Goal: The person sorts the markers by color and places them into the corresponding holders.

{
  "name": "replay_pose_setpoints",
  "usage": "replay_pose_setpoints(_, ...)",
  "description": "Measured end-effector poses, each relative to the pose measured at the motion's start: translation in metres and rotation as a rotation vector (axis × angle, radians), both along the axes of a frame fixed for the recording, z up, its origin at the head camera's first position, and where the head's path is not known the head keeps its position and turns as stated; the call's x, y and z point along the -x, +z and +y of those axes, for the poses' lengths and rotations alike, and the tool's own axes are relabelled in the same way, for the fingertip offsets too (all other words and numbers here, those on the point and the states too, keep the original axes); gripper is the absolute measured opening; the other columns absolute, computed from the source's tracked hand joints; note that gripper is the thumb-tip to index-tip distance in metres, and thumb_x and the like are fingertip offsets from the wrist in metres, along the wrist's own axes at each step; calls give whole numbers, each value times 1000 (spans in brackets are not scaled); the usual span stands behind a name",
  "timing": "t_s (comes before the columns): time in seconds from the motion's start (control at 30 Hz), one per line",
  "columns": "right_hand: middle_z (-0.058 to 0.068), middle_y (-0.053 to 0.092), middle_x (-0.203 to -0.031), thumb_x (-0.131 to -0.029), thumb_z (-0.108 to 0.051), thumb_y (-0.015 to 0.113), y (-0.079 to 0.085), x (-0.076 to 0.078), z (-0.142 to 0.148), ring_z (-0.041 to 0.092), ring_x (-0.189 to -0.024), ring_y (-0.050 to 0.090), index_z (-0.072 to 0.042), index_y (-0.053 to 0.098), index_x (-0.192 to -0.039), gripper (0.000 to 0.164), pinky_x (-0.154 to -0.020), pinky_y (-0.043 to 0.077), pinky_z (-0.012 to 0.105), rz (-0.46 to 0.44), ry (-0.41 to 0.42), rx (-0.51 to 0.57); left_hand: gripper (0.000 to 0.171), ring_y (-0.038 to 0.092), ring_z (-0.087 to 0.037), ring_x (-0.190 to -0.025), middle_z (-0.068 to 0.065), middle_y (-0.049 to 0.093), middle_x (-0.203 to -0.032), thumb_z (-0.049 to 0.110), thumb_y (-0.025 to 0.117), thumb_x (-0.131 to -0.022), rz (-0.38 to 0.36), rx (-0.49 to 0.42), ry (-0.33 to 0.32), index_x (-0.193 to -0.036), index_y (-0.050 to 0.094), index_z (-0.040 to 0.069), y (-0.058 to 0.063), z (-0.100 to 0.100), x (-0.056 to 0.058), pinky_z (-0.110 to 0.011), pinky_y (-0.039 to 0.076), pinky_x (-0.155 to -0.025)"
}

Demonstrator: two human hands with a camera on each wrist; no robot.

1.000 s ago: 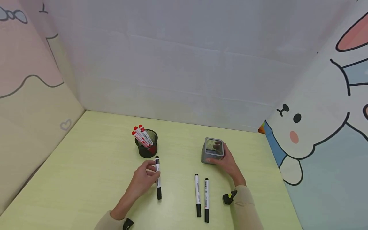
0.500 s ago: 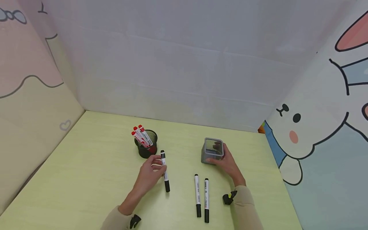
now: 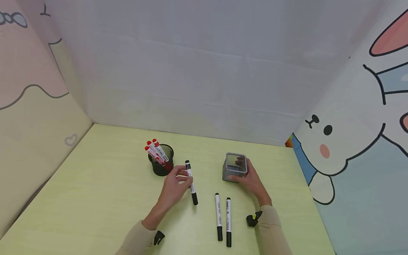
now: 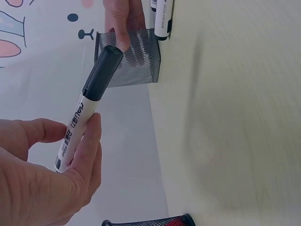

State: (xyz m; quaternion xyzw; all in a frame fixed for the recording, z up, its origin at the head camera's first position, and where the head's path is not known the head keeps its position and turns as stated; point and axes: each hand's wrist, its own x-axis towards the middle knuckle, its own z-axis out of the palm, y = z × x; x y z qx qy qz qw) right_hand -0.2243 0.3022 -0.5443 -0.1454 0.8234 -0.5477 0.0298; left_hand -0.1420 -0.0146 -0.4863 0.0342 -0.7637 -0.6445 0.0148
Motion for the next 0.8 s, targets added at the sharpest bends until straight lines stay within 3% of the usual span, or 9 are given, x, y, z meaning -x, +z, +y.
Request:
replay_pose_setpoints(0.57, 24, 49, -149, -88, -4, 81, 1, 1, -2, 41, -137, 45, -7, 35, -154, 81, -99, 38, 13, 8, 1, -13, 36, 70, -25, -97, -10, 65, -107, 9, 71, -93, 106, -26, -10, -126, 58, 2, 10, 24, 22, -36, 59, -79)
replay_pose_setpoints(0.8, 19, 51, -148, -86, -6, 83, 2, 0, -2, 33, -134, 47, -11, 37, -153, 81, -99, 39, 14, -9, -24, -23, 36, 70, -25, -97, -10, 65, -108, 7, 71, -93, 131, -54, -26, -126, 58, 2, 11, 34, 31, -34, 58, -79)
